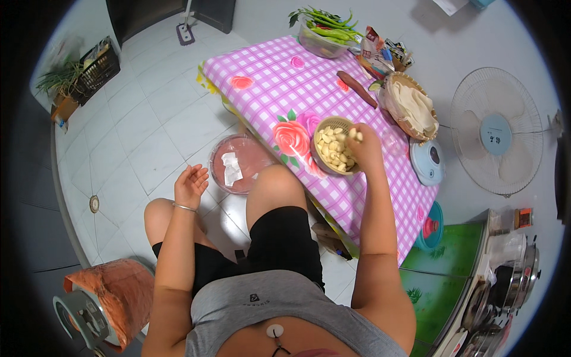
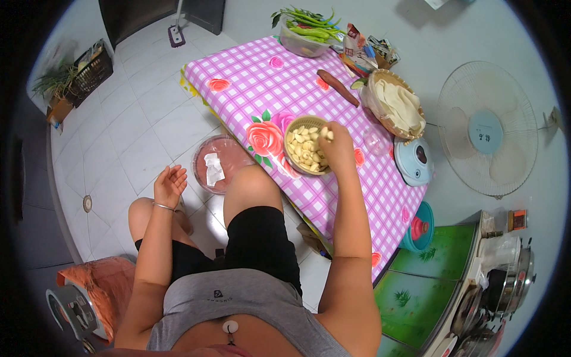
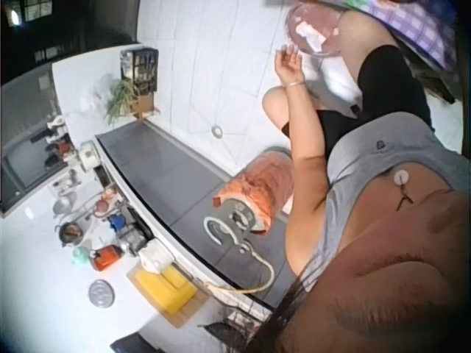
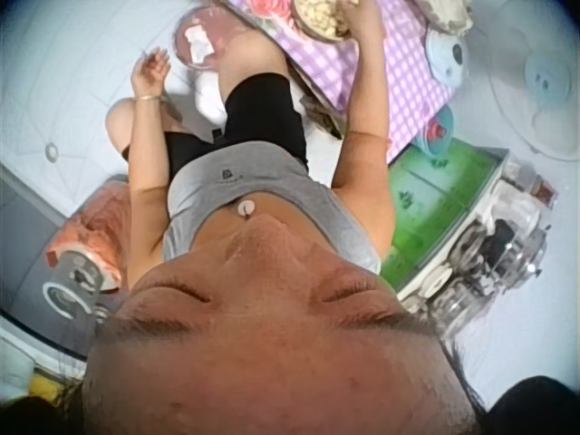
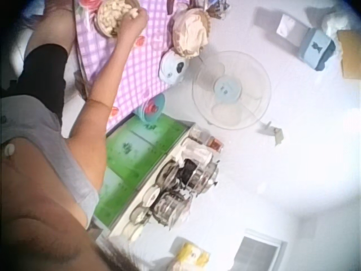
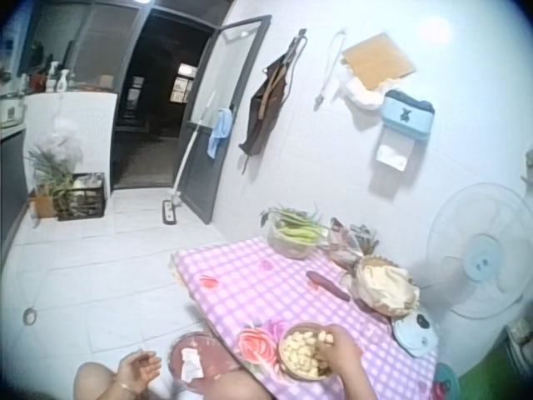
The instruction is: The person peels garlic cloves by hand, separating the skins into a plastic basin on their lap and placing the peeled cloves into a wooden bowl on a table.
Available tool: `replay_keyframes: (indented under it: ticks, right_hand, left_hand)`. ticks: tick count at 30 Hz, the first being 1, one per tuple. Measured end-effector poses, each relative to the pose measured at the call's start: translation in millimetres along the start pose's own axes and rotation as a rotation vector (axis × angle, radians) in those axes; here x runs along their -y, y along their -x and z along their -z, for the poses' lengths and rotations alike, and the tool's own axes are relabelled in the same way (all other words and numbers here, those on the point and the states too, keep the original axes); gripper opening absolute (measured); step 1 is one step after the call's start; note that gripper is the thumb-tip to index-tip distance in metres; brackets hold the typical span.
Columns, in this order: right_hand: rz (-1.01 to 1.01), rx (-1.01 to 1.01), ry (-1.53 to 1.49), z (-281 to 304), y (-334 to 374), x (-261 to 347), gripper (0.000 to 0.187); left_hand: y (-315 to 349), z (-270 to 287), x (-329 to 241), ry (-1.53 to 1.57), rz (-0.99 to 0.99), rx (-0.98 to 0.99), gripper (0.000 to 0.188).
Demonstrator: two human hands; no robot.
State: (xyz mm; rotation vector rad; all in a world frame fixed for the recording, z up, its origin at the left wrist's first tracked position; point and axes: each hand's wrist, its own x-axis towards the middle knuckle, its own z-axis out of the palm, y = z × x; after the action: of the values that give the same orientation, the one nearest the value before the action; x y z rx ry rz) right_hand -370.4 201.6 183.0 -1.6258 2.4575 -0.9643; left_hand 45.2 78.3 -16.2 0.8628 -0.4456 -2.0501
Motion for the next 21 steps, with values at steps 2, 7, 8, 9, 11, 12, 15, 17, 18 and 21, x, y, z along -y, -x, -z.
replay_keyframes:
  ticks: [2, 7, 8, 9, 11, 12, 15, 17, 18, 21]
  right_hand:
    - [-0.064, 0.115, -0.01, -4, 0, -6, 0.034]
    - [0.184, 0.197, 0.036, 6, 4, 17, 0.049]
    - [0.258, 0.217, 0.044, 5, 3, 17, 0.05]
    - [0.338, 0.301, 0.049, 5, 2, 23, 0.049]
    - [0.391, 0.4, 0.089, -11, 2, 21, 0.047]
    - [0.422, 0.451, 0.109, -17, 0, 21, 0.045]
    - [0.398, 0.508, 0.206, -17, -10, 23, 0.048]
    - [0.383, 0.576, 0.279, -15, -15, 25, 0.052]
    - [0.379, 0.621, 0.323, -14, -16, 27, 0.056]
    - [0.427, 0.647, 0.397, -16, -18, 26, 0.057]
  left_hand:
    - [-2, 2, 2, -0.011, 0.014, -0.002, 0.036]
    - [0, 3, 2, -0.042, 0.019, -0.03, 0.034]
    - [-1, 3, 2, -0.047, 0.023, -0.033, 0.033]
    - [-1, 4, 2, -0.048, 0.024, -0.031, 0.034]
    - [-3, 6, 3, -0.049, 0.026, -0.029, 0.034]
    - [-3, 7, 3, -0.048, 0.029, -0.022, 0.034]
    - [-3, 9, 3, -0.049, 0.035, -0.013, 0.034]
    - [-1, 8, 3, -0.052, 0.034, -0.021, 0.034]
    - [-1, 9, 3, -0.049, 0.031, -0.021, 0.034]
    - [0, 9, 3, -0.043, 0.027, -0.02, 0.033]
